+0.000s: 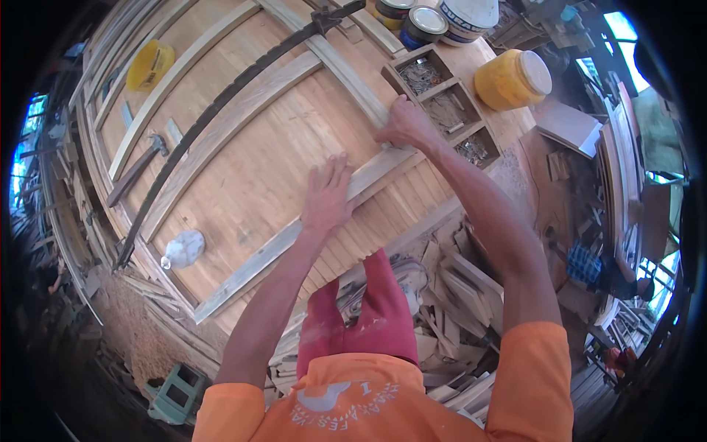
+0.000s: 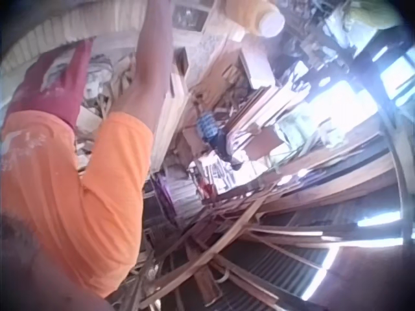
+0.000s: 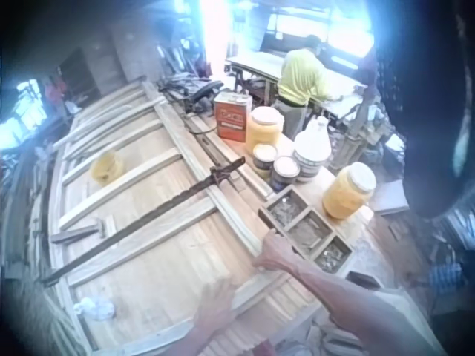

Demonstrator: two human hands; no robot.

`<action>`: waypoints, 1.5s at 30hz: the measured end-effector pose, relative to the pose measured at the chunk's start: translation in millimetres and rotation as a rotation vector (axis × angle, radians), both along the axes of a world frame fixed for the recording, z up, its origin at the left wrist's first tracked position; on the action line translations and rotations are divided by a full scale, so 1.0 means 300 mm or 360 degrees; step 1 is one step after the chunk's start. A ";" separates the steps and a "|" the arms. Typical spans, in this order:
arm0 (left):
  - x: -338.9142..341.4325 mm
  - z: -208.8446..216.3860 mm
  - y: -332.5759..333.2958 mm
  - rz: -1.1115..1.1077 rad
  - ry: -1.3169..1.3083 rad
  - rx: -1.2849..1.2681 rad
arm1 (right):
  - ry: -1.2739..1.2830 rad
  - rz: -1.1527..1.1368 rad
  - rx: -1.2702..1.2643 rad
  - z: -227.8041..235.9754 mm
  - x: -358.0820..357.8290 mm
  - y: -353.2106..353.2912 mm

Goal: The person aligns wooden pieces on a workbench to form a rectangular frame, trims one piece with a saw, secures the joints by hammering nails from a yellow container, and applies glue to the end of a long wooden board.

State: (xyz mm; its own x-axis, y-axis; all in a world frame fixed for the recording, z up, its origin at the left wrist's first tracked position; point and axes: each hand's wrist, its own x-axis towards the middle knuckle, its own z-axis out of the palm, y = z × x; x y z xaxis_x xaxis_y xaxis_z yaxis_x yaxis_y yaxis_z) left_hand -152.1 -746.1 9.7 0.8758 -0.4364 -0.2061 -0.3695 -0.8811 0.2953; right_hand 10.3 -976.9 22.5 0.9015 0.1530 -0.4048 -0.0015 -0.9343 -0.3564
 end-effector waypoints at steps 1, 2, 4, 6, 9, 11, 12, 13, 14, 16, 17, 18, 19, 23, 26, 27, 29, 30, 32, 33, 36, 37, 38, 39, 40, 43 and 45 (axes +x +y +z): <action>0.001 -0.002 0.003 -0.0003 -0.0032 -0.0031 | -0.0023 0.0006 -0.0037 0.001 0.003 0.000; 0.001 -0.005 0.005 -0.0012 -0.0041 -0.0056 | -0.0071 0.0007 -0.0017 0.003 0.005 -0.002; 0.001 -0.008 0.007 -0.0019 -0.0038 -0.0042 | 0.0056 0.0049 -0.0038 0.010 0.010 -0.003; 0.000 -0.008 0.001 -0.0025 -0.0028 -0.0022 | 0.0030 0.0069 -0.0049 0.020 0.011 -0.003; -0.001 0.000 -0.026 -0.0071 -0.0014 0.0015 | 0.0026 0.0071 -0.0054 0.029 0.013 -0.005; -0.004 0.006 -0.048 -0.0112 0.0033 0.0143 | 0.0071 0.0073 -0.0062 0.027 0.013 -0.007; -0.002 0.007 -0.054 -0.0100 0.0015 0.0151 | 0.0006 0.0079 -0.0066 0.024 0.013 -0.009; -0.001 0.009 -0.052 -0.0084 0.0017 0.0159 | -0.0030 0.0085 -0.0068 0.021 0.011 -0.010; 0.003 0.010 -0.050 -0.0066 0.0035 0.0231 | -0.0056 0.0078 -0.0064 0.017 0.012 -0.012; 0.009 0.010 -0.030 -0.0073 0.0040 0.0139 | -0.0031 0.0133 -0.0056 0.011 0.012 -0.015; 0.010 0.008 -0.022 -0.0053 0.0110 0.0202 | -0.0030 0.0130 -0.0043 0.010 0.013 -0.016; 0.010 0.007 -0.011 -0.0070 0.0077 0.0110 | -0.0016 0.0142 -0.0048 0.008 0.014 -0.017; 0.011 0.004 -0.005 -0.0064 0.0077 0.0089 | 0.0002 0.0152 -0.0057 0.007 0.015 -0.018; 0.009 0.000 0.001 -0.0044 0.0051 0.0055 | 0.0053 0.0161 -0.0056 0.016 0.020 -0.017; 0.008 0.001 -0.004 -0.0030 0.0098 0.0073 | 0.0065 0.0161 -0.0048 0.032 0.020 -0.013; 0.009 0.001 -0.006 -0.0036 0.0038 -0.0009 | 0.0085 0.0163 -0.0059 0.038 0.021 -0.011; 0.009 -0.002 -0.007 -0.0022 0.0085 0.0050 | 0.0096 0.0171 -0.0071 0.049 0.020 -0.007; 0.007 -0.004 -0.007 -0.0025 0.0086 0.0033 | 0.0091 0.0162 -0.0093 0.053 0.018 -0.006; 0.006 -0.010 -0.008 -0.0017 0.0083 0.0068 | 0.0087 0.0158 -0.0111 0.058 0.017 -0.005; 0.005 -0.013 -0.010 -0.0023 0.0066 0.0031 | 0.0069 0.0155 -0.0115 0.059 0.017 -0.006; 0.005 -0.019 -0.015 -0.0025 0.0044 0.0060 | 0.0057 0.0158 -0.0106 0.052 0.021 -0.008; 0.006 -0.019 -0.016 -0.0036 -0.0007 0.0078 | 0.0069 0.0160 -0.0102 0.048 0.023 -0.009; 0.006 -0.017 -0.017 -0.0042 -0.0013 0.0145 | 0.0064 0.0164 -0.0096 0.044 0.022 -0.010; 0.008 -0.016 -0.017 -0.0042 -0.0058 0.0097 | 0.0106 0.0153 -0.0099 0.038 0.022 -0.008; 0.007 -0.014 -0.018 -0.0034 -0.0075 0.0095 | 0.0101 0.0120 -0.0114 0.033 0.019 -0.009; 0.005 -0.012 -0.023 -0.0003 -0.0100 0.0095 | -0.0159 0.0096 -0.0119 0.014 0.000 -0.012; 0.007 -0.019 -0.027 0.0034 -0.0103 0.0103 | -0.0211 0.0071 -0.0141 -0.001 -0.005 -0.026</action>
